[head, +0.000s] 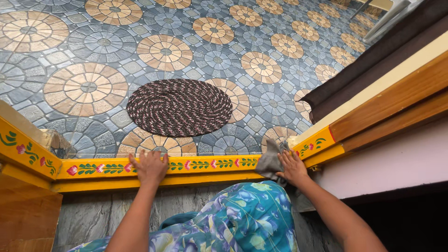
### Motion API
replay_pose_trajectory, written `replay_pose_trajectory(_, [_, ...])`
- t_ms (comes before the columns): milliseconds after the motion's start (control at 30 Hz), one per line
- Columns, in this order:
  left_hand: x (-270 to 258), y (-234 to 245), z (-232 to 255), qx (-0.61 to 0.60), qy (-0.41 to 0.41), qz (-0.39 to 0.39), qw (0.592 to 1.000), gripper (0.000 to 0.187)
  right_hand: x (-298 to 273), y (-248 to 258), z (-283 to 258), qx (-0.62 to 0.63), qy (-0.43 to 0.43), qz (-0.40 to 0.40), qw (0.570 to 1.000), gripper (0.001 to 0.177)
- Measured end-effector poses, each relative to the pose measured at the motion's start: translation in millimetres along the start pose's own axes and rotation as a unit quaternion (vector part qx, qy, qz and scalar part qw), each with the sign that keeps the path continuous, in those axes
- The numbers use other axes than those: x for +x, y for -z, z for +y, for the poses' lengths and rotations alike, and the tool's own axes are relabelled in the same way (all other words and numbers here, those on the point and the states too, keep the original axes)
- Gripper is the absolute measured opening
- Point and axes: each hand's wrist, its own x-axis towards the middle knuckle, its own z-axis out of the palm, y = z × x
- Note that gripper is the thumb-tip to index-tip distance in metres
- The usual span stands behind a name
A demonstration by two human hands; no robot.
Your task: The person sits on the floor and wipes the lower section of a wooden door frame with a grey cloth. They repeatedly rub the yellow painted base and the adjacent wooden door panel to clean the surface.
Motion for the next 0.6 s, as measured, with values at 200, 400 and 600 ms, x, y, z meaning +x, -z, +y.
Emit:
replay_pose_trajectory(200, [-19, -3, 33, -0.094, -0.083, 0.049, 0.991, 0.030, -76, 97, 45, -0.230, -0.104, -0.057, 0.966, 0.098])
replay_pose_trajectory(400, [-19, -2, 30, -0.090, -0.087, 0.031, 0.992, 0.028, -131, 197, 138, -0.291, -0.278, 0.028, 0.915, 0.058])
replay_pose_trajectory(600, [-20, -4, 28, -0.106, -0.100, 0.048, 0.988, 0.027, -114, 193, 136, -0.195, -0.121, -0.070, 0.971, 0.091])
